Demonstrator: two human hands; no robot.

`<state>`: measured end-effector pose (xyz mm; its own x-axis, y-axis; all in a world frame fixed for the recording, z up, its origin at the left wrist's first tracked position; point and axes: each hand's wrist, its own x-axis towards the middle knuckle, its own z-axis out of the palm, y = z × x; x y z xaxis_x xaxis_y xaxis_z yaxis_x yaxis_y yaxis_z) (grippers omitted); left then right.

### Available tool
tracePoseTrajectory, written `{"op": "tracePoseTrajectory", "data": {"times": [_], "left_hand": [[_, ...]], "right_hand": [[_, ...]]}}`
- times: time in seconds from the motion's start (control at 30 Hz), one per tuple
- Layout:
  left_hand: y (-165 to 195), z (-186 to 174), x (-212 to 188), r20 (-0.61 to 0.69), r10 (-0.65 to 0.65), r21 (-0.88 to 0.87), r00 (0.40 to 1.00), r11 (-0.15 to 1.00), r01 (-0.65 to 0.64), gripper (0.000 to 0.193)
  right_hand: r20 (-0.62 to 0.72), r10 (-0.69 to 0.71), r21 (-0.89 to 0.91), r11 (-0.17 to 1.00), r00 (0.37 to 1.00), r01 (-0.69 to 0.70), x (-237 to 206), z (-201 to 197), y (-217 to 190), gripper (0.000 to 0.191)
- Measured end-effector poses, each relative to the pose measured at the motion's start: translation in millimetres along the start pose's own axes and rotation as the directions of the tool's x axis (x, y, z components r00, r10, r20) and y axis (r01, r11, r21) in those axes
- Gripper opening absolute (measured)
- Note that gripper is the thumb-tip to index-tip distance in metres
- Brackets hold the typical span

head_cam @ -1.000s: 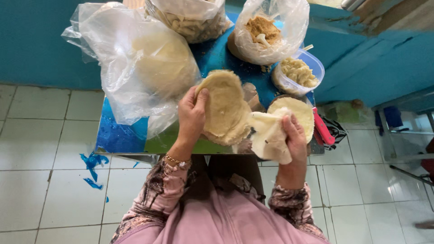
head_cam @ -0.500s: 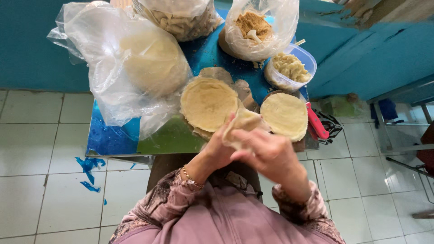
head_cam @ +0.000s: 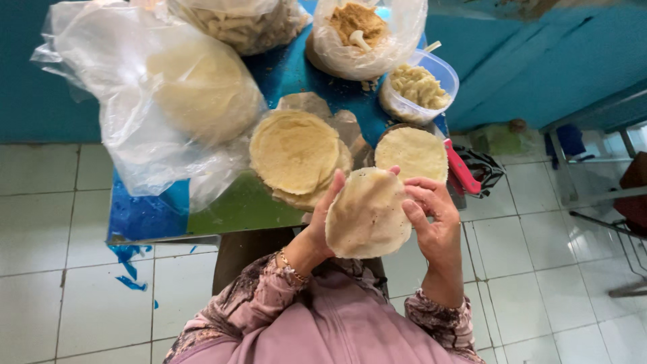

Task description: The person sits at a table and peels thin translucent sheets off round pressed dough discs by hand, one disc at a time. They lift a sheet edge with their fingers, pull the sheet free, set the peeled sheet aside, and stack the discs as they work through them.

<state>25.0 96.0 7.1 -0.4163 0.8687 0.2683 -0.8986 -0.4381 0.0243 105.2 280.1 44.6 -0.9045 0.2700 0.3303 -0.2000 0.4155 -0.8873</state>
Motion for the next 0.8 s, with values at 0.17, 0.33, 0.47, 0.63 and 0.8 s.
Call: {"op": "tracePoseTrajectory", "data": {"times": [0.17,0.33,0.47,0.63,0.8], "left_hand": [[-2,-7,7,-0.190,-0.100,0.269,0.977,0.951,0.150,0.077],[7,-1,44,-0.223,0.160,0.785,0.961,0.614,0.080,0.052],[24,-1,92,-0.241,0.373,0.956,0.896,-0.068,0.285,0.036],[41,-24,127,-0.032,0.500,0.830,0.865,-0.469,0.302,0.030],[38,-48,119,0.228,0.522,0.790,0.822,-0.592,0.157,0.031]], "right_hand": [[-0.046,0.185,0.268,0.949,0.982,-0.167,-8,-18,34,0.010],[-0.306,0.143,0.189,0.978,0.941,-0.087,6,-35,51,0.008],[-0.393,0.044,0.006,0.999,0.918,-0.046,38,-41,55,0.011],[-0.378,0.004,-0.320,0.938,0.926,-0.135,77,-33,66,0.013],[-0.346,-0.172,-0.498,0.867,0.922,-0.025,74,-28,77,0.012]]}}
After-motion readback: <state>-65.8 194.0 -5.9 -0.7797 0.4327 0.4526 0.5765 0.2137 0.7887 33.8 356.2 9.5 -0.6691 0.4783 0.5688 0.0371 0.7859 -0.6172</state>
